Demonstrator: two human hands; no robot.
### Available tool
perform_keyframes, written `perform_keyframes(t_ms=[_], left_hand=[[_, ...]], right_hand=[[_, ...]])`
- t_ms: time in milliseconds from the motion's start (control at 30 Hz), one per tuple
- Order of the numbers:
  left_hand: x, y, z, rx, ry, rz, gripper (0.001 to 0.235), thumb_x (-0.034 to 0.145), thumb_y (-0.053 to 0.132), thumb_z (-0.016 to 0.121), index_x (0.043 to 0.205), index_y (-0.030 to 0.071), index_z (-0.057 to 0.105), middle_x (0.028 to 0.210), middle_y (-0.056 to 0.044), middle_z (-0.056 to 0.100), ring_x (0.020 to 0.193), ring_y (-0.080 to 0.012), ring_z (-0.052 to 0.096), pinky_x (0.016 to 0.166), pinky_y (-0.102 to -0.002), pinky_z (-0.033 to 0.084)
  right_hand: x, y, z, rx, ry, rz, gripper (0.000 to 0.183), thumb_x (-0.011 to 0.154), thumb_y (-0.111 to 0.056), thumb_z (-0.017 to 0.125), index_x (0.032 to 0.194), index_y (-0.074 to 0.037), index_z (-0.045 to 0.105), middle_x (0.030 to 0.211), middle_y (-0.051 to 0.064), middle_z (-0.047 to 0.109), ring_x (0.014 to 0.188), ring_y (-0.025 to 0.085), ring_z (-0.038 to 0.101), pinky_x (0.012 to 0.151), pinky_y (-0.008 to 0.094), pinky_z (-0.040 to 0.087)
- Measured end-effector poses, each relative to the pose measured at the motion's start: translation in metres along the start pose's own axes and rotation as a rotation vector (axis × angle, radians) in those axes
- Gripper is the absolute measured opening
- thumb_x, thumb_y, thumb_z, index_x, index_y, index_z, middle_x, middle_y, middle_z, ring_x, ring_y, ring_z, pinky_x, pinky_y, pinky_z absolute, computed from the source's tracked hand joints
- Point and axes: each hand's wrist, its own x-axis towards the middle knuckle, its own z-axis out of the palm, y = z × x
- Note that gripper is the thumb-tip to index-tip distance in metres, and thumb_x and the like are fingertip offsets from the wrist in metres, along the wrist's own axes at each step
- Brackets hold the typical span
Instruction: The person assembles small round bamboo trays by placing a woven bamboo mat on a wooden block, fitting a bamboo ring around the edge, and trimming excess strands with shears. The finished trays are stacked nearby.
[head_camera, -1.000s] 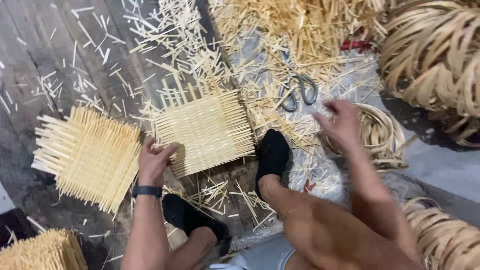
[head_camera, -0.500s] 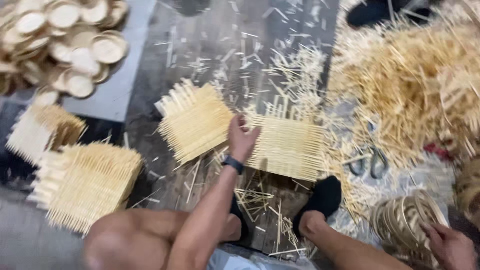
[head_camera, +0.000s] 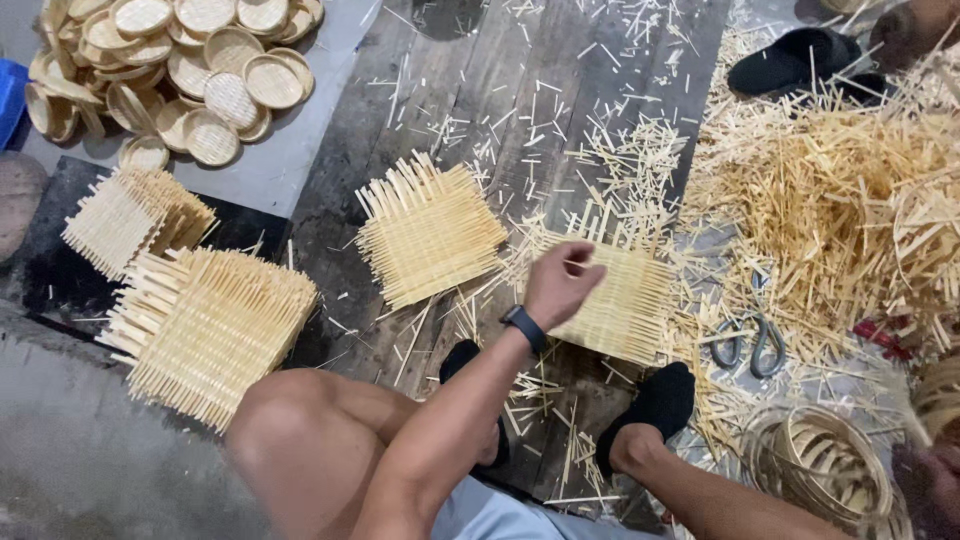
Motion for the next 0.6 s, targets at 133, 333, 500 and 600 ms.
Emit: perform_keyframes(t_ms=[133,333,500,600], left_hand=[[0.0,0.025,0.019,-0.046,-0.192,0.092,0.054,0.093,0.046,0.072,0.129,0.006,0.069,0.118,-0.013,0.075,0.104,-0.0197,0.072,0.09,-0.035,0.06],[0.004,0.069,0.022,-0.939,-0.514,-0.347,0.056,0.1,0.045,0.062,0.127,-0.004,0.067,0.094,-0.006,0.073,0.084,-0.012,0.069,0.069,-0.027,0.058],[0.01,0.063,-0.007,-1.254,-0.449,-0.443,0.039,0.102,0.041,0.062,0.094,0.003,0.069,0.059,0.007,0.041,0.05,-0.0049,0.034,0.043,-0.02,0.028],[0.015,0.058,-0.023,-1.281,-0.386,-0.473,0.038,0.1,0.04,0.062,0.089,0.004,0.067,0.057,0.005,0.044,0.051,-0.007,0.038,0.043,-0.021,0.029]], right_hand=[[0.007,-0.093,-0.055,0.204,-0.022,-0.297,0.03,0.104,-0.027,0.055,0.103,0.001,0.068,0.085,0.018,0.071,0.085,0.029,0.074,0.082,0.042,0.062],[-0.043,-0.266,-0.1,0.482,-0.272,-0.609,0.028,0.106,-0.017,0.051,0.095,0.006,0.06,0.084,0.019,0.067,0.085,0.029,0.073,0.081,0.044,0.061],[-0.061,-0.356,-0.088,0.549,-0.309,-0.433,0.034,0.105,-0.029,0.045,0.106,-0.006,0.07,0.081,0.011,0.064,0.073,0.02,0.063,0.075,0.035,0.057],[-0.059,-0.384,-0.061,0.999,-0.453,-0.438,0.04,0.102,-0.038,0.049,0.097,-0.003,0.069,0.068,0.003,0.054,0.058,0.015,0.053,0.058,0.029,0.05]])
